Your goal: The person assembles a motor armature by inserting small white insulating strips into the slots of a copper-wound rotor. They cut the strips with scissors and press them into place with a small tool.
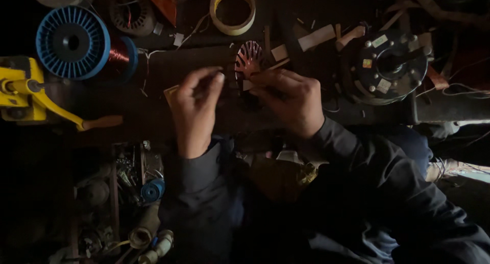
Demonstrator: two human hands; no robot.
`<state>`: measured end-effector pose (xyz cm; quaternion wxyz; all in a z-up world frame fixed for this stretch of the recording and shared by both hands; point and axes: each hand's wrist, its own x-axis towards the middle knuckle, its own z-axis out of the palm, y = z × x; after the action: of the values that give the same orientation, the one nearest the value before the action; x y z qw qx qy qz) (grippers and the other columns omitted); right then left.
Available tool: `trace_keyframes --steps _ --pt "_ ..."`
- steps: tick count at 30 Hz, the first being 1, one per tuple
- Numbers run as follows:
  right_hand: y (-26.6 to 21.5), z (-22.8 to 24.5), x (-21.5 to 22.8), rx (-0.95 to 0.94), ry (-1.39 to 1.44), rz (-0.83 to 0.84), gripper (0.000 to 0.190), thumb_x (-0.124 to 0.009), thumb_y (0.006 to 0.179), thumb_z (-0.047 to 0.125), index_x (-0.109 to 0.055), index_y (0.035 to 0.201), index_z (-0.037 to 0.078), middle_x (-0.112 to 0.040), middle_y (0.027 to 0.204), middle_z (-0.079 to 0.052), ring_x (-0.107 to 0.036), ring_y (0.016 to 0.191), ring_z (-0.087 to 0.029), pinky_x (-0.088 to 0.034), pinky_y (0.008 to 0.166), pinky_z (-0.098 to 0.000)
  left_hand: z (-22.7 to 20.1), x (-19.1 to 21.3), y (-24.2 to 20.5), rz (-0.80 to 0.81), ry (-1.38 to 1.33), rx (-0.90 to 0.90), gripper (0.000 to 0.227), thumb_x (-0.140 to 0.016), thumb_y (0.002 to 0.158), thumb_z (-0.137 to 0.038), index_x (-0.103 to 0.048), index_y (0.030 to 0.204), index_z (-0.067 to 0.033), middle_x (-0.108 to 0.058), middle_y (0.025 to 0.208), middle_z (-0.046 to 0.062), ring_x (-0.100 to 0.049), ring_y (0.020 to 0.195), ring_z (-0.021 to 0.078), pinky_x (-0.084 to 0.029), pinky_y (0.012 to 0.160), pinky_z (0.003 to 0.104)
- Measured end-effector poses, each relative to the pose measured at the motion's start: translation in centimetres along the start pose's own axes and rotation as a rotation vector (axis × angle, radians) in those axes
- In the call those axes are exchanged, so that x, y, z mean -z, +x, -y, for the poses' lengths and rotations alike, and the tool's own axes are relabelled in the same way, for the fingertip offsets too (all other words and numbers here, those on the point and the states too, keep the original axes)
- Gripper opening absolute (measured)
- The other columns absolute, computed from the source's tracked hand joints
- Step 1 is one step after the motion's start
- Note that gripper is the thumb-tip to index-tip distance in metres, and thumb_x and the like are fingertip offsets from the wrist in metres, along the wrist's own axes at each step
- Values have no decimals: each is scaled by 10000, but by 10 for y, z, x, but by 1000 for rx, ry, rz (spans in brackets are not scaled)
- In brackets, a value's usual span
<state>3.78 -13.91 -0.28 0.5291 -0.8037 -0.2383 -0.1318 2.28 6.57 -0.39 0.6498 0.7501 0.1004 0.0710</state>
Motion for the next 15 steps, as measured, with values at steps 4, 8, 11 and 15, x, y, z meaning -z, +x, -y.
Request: trace_keyframes --steps 4,8,11,15 --pt "1 -2 0 31 -38 45 190 -817 929 24 -750 1107 30 -758 1105 -99 -781 973 -215 -642 833 -314 14 -6 -5 98 33 35 207 -667 984 -106 -740 1171 -57 -780 983 49 -710 837 102 -555 730 237" --pt "7 -1 7 159 -169 121 209 -804 936 30 -743 1135 35 -738 1141 -104 -770 969 -238 -641 825 -325 17 -9 -8 118 -74 -52 244 -601 998 -1 -734 1202 -17 -791 1067 82 -737 963 127 -583 885 260" --pt "10 1 7 177 -204 156 209 -796 928 26 -744 1129 48 -734 1164 -99 -768 976 -245 -641 827 -327 15 -9 -8 112 -94 -7 255 -604 975 18 -739 1189 -11 -794 1061 86 -746 960 133 -592 901 258" --pt "9 5 0 153 -259 118 236 -829 916 56 -753 1140 64 -731 1132 -93 -761 959 -267 -633 819 -343 12 -7 -9 117 -73 -2 223 -628 978 12 -753 1162 2 -801 1053 99 -745 954 135 -580 892 251"
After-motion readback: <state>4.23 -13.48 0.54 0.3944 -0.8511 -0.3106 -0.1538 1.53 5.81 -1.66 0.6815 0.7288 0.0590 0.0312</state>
